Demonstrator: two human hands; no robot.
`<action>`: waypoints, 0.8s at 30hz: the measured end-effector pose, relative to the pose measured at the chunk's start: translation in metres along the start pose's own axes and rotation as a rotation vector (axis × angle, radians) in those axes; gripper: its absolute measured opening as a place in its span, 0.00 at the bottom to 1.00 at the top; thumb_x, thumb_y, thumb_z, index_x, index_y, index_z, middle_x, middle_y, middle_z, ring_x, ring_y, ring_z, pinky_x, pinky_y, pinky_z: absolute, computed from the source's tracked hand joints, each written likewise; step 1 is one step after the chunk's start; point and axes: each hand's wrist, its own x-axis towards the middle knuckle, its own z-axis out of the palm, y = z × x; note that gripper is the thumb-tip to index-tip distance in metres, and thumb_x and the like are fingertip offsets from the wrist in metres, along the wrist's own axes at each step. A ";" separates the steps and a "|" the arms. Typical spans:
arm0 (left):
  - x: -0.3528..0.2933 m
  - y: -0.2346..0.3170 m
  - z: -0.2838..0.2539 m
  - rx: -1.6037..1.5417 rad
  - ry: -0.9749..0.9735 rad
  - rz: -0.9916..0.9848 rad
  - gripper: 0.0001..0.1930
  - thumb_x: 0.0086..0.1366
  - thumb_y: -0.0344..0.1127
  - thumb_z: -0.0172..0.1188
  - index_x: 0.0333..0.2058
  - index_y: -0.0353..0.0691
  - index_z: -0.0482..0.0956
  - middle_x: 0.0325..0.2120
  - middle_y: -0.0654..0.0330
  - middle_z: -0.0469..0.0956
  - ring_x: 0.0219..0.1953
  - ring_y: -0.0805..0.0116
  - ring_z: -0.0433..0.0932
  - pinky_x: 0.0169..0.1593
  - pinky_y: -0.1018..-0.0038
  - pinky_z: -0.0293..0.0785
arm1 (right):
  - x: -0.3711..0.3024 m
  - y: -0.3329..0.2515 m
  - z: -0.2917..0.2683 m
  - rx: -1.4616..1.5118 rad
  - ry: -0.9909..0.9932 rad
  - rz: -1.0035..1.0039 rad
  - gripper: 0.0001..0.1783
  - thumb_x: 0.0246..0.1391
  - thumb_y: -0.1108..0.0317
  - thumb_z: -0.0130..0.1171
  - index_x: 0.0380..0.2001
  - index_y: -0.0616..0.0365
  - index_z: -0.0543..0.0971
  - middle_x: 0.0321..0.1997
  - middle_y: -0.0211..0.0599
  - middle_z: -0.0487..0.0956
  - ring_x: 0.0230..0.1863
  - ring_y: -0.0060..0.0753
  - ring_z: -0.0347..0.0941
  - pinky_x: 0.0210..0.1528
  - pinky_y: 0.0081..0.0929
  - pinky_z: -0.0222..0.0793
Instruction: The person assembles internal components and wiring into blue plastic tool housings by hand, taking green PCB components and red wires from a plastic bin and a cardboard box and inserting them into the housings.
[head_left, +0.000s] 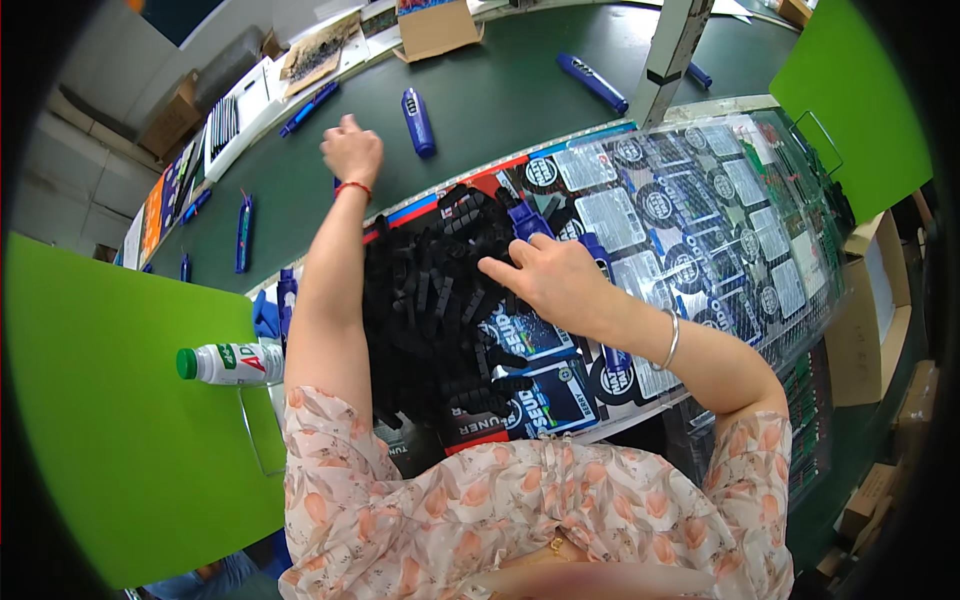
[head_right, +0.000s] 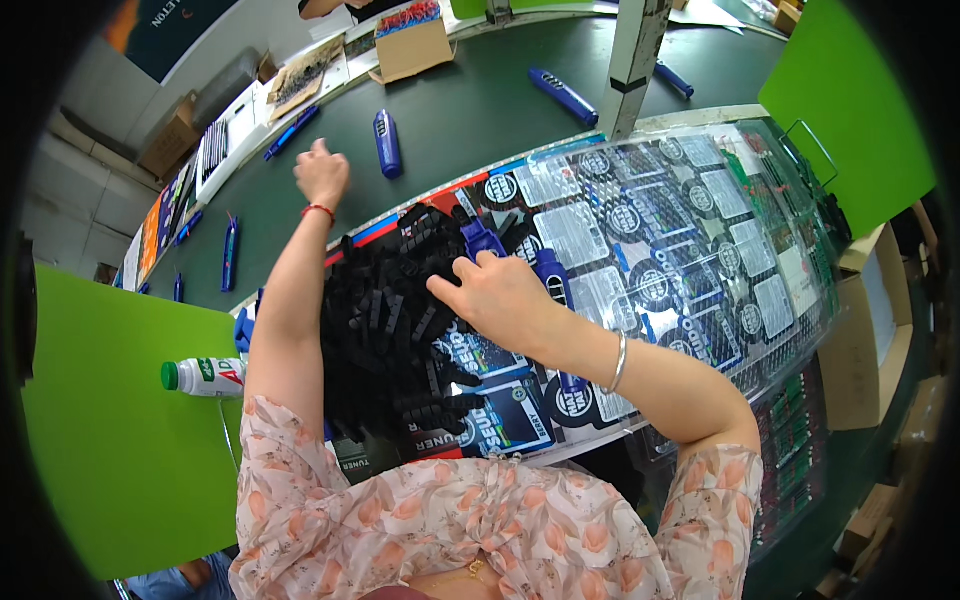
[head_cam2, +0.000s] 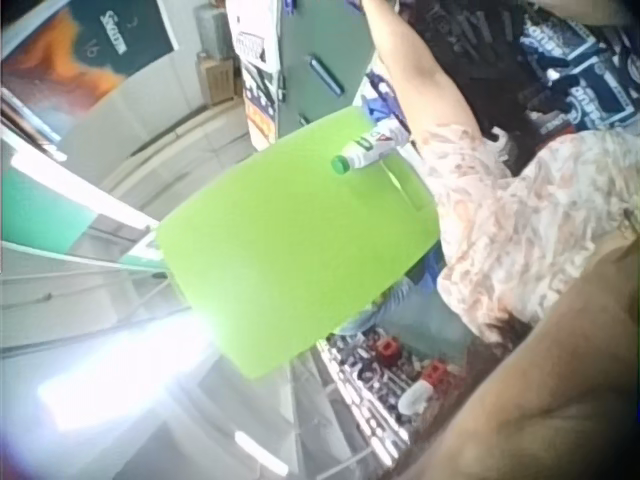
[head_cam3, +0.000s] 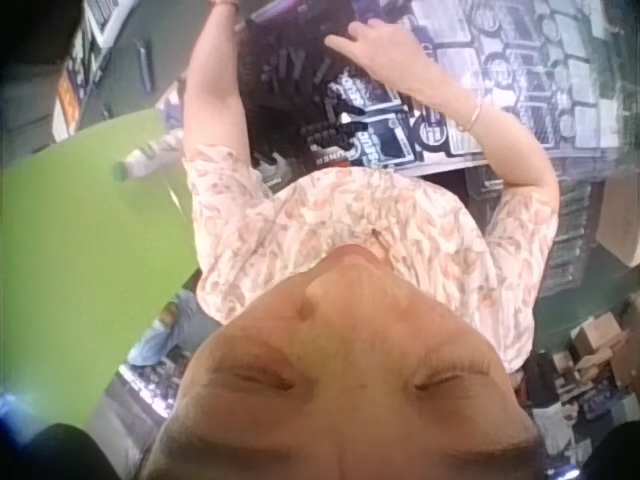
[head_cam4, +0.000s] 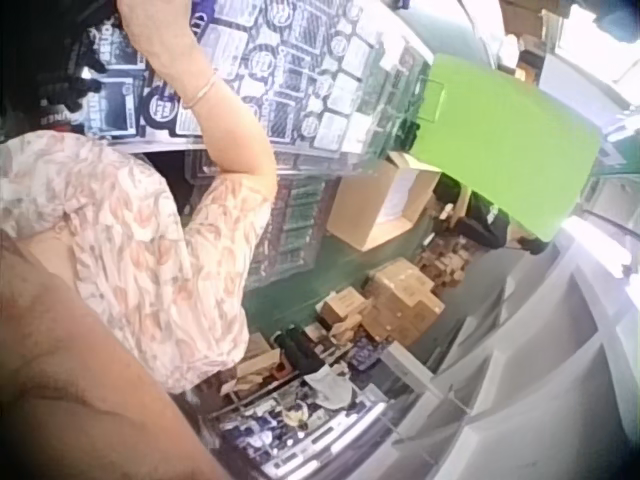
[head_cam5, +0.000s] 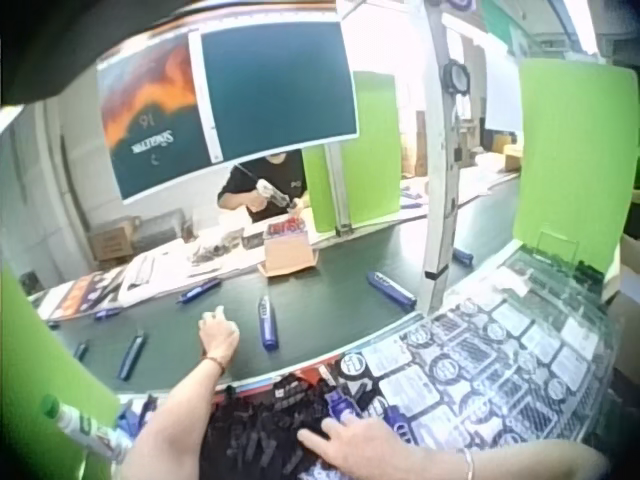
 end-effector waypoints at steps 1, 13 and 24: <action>0.001 0.001 0.006 -0.039 -0.033 0.062 0.29 0.61 0.52 0.56 0.59 0.46 0.70 0.51 0.41 0.73 0.53 0.42 0.73 0.56 0.55 0.70 | 0.002 -0.005 -0.006 0.050 0.017 -0.006 0.16 0.43 0.70 0.62 0.39 0.49 0.78 0.29 0.33 0.74 0.30 0.35 0.76 0.28 0.29 0.74; -0.081 0.075 -0.066 -1.422 -0.709 -0.132 0.32 0.63 0.28 0.49 0.67 0.40 0.55 0.38 0.48 0.79 0.31 0.65 0.78 0.33 0.70 0.79 | -0.015 0.048 -0.054 0.930 0.417 0.663 0.13 0.50 0.72 0.66 0.40 0.60 0.79 0.31 0.32 0.80 0.29 0.21 0.79 0.27 0.20 0.72; -0.267 0.097 -0.187 -1.815 -0.982 -0.202 0.26 0.75 0.41 0.41 0.69 0.48 0.52 0.39 0.55 0.77 0.30 0.74 0.75 0.28 0.80 0.74 | -0.003 0.007 -0.064 0.809 0.636 0.359 0.11 0.47 0.73 0.68 0.36 0.61 0.82 0.27 0.32 0.82 0.25 0.18 0.76 0.28 0.16 0.71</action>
